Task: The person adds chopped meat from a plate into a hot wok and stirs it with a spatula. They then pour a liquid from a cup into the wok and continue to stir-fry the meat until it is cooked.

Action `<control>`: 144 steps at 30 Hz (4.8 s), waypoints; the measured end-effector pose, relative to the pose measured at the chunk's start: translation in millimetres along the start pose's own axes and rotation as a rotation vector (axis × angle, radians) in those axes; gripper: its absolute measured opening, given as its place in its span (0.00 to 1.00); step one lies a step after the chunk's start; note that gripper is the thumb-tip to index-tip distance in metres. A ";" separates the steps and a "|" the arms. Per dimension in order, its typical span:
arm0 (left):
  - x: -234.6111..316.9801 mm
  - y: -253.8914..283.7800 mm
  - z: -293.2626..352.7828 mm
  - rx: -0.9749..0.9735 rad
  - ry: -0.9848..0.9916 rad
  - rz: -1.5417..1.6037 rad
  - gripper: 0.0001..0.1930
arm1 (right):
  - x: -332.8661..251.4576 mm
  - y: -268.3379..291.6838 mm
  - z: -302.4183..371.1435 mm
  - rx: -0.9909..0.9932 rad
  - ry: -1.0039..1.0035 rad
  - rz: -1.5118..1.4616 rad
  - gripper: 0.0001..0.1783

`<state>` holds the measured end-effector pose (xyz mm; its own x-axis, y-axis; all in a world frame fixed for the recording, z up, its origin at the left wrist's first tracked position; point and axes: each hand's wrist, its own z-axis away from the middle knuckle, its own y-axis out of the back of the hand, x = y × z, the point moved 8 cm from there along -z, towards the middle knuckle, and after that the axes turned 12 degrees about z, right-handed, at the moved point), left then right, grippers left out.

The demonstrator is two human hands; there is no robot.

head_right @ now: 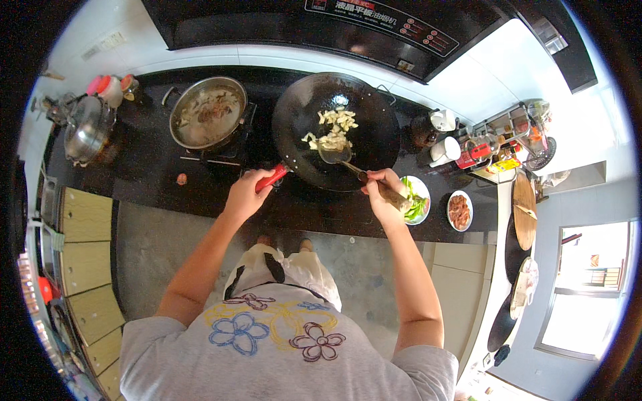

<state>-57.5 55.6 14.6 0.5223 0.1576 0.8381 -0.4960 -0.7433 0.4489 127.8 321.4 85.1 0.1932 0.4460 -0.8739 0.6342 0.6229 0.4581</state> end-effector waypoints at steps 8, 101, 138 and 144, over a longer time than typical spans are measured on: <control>-7.0 -7.4 -1.7 -0.063 0.026 -0.019 0.18 | -10.4 23.6 -73.2 -0.070 -0.147 -0.079 0.07; -0.8 1.9 5.9 -0.139 0.063 0.021 0.22 | 34.1 -3.5 7.2 0.057 -0.060 -0.120 0.03; -27.8 4.9 4.2 -0.145 0.092 -0.016 0.24 | -22.8 0.1 -7.2 -0.061 -0.064 0.079 0.05; -21.7 6.5 2.3 -0.145 0.058 -0.044 0.24 | -18.3 24.0 -49.7 -0.066 -0.133 -0.069 0.05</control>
<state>-70.5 45.9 -1.3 0.5073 0.2283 0.8310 -0.5708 -0.6335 0.5224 102.2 360.1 120.1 0.2513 0.3144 -0.9154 0.5998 0.6917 0.4023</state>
